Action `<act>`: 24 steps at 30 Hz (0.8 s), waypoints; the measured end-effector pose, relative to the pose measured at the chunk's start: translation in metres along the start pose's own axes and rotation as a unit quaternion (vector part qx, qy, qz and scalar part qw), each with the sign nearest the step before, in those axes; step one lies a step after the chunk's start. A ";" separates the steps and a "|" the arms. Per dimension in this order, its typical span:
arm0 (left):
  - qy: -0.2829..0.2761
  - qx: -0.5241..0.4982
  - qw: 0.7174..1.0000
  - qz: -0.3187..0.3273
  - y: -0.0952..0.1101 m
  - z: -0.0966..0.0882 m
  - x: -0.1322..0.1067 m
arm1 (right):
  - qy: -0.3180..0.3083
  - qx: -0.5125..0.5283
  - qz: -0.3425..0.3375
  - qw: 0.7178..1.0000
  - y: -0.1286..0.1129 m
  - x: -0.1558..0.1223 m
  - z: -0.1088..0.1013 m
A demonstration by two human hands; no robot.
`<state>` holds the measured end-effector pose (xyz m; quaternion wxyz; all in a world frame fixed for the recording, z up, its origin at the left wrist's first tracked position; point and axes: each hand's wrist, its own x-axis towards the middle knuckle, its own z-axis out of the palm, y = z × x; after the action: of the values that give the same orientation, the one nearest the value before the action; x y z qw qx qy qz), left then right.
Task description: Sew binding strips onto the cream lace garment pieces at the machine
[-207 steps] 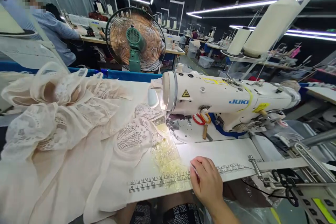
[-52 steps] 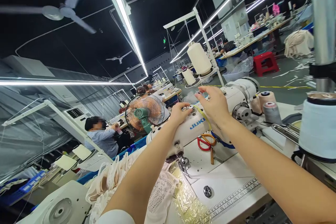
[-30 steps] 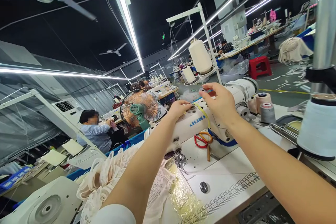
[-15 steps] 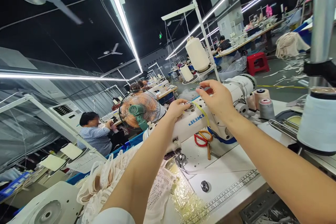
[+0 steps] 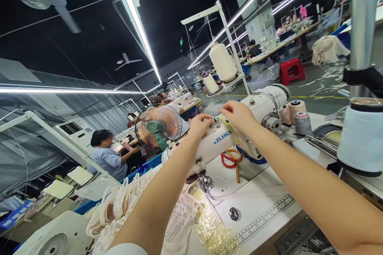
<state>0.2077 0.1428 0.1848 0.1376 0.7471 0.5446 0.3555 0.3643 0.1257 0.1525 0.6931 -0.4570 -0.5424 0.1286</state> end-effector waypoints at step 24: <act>-0.361 0.174 0.806 0.435 -0.012 0.152 -0.178 | 0.035 0.146 0.129 0.980 0.034 0.040 -0.037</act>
<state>0.2754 0.0129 0.0019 0.0228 0.9915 0.1267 -0.0185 0.4227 0.1532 0.1519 0.7483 -0.4212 -0.4298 0.2789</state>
